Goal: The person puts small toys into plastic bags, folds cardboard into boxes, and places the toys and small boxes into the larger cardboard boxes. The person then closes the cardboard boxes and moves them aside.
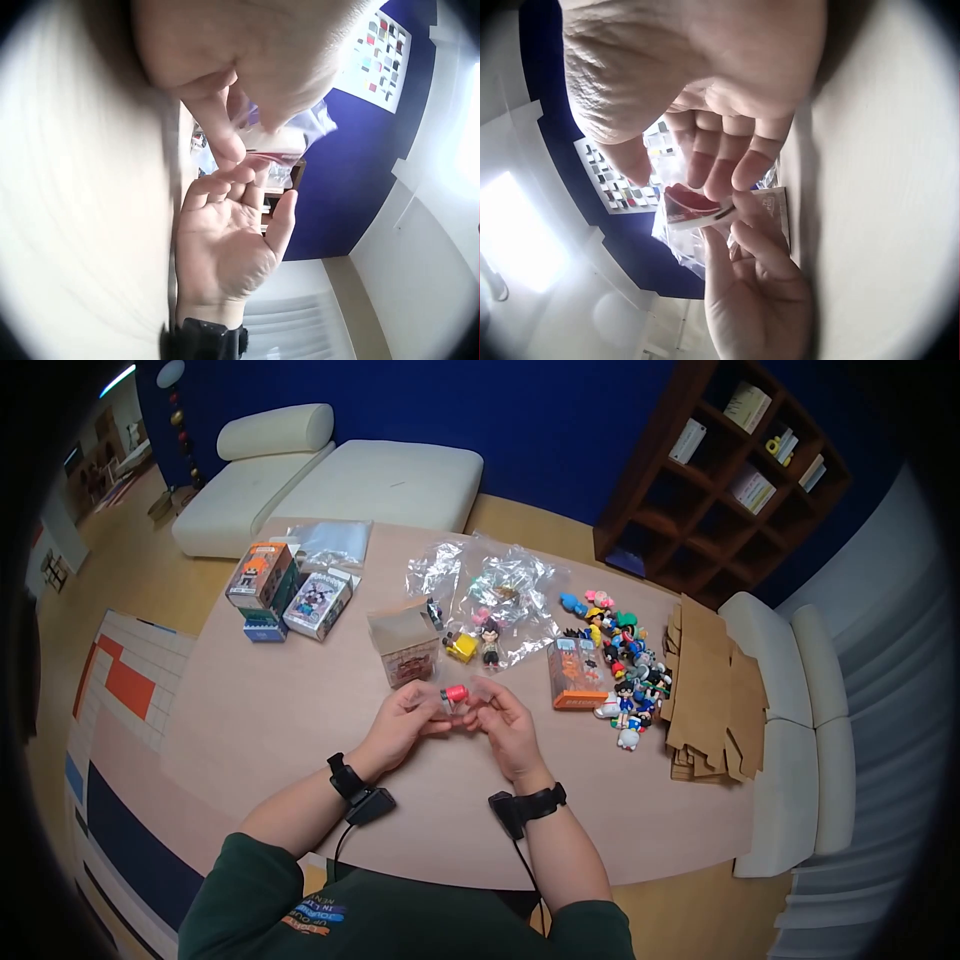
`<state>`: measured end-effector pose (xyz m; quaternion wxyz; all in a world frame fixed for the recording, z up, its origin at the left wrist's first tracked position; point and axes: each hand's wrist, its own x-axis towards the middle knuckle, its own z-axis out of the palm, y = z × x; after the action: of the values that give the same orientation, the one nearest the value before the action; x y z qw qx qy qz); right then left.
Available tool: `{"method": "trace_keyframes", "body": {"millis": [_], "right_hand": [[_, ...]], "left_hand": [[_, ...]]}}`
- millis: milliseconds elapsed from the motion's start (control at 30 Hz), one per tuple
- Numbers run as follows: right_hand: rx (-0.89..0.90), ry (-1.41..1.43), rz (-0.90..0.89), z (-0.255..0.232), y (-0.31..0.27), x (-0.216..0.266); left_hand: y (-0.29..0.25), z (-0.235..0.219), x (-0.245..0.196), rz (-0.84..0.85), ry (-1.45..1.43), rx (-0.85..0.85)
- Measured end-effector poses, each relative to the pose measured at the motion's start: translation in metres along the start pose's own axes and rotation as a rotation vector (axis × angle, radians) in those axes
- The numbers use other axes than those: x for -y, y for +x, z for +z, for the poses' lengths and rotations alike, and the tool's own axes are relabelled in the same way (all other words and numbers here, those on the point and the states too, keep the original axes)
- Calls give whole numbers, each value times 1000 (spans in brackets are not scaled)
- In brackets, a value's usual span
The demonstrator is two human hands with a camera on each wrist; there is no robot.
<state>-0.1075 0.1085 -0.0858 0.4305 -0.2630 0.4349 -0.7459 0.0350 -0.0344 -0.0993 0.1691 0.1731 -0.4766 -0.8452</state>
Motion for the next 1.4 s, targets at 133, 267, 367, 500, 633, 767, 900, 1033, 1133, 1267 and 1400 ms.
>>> {"method": "trace_keyframes", "body": {"millis": [133, 267, 367, 500, 633, 767, 900, 1033, 1133, 1267, 1400], "right_hand": [[-97, -494, -210, -5, 3, -8], [-26, -615, -340, -3, 2, -5], [71, -439, -292, 2, 0, -3], [57, -491, -296, 7, 0, 0], [80, -443, -82, 6, -3, 0], [-7, -316, -103, -8, 1, -5], [-95, 168, -113, -3, 1, 4], [-108, 192, -126, -5, 3, 9], [-72, -1, -207, -5, 5, 7], [23, -284, -352, 42, 7, 27], [165, -836, -608, 77, 25, 45]], "left_hand": [[0, 1, -1, -44, 112, -23], [3, 5, 9, 145, 415, -134], [2, 7, 8, 95, 268, -191], [2, 5, 9, 89, 93, -117], [1, 0, 9, 33, 144, 12], [-6, -6, -5, 267, 442, 46], [-17, -15, -39, 677, 715, -388], [0, -22, -72, 1015, 974, -623], [21, -38, -51, 797, 1012, -517], [22, -36, -32, 484, 355, -83], [4, -21, -38, 250, 463, -25]]}}
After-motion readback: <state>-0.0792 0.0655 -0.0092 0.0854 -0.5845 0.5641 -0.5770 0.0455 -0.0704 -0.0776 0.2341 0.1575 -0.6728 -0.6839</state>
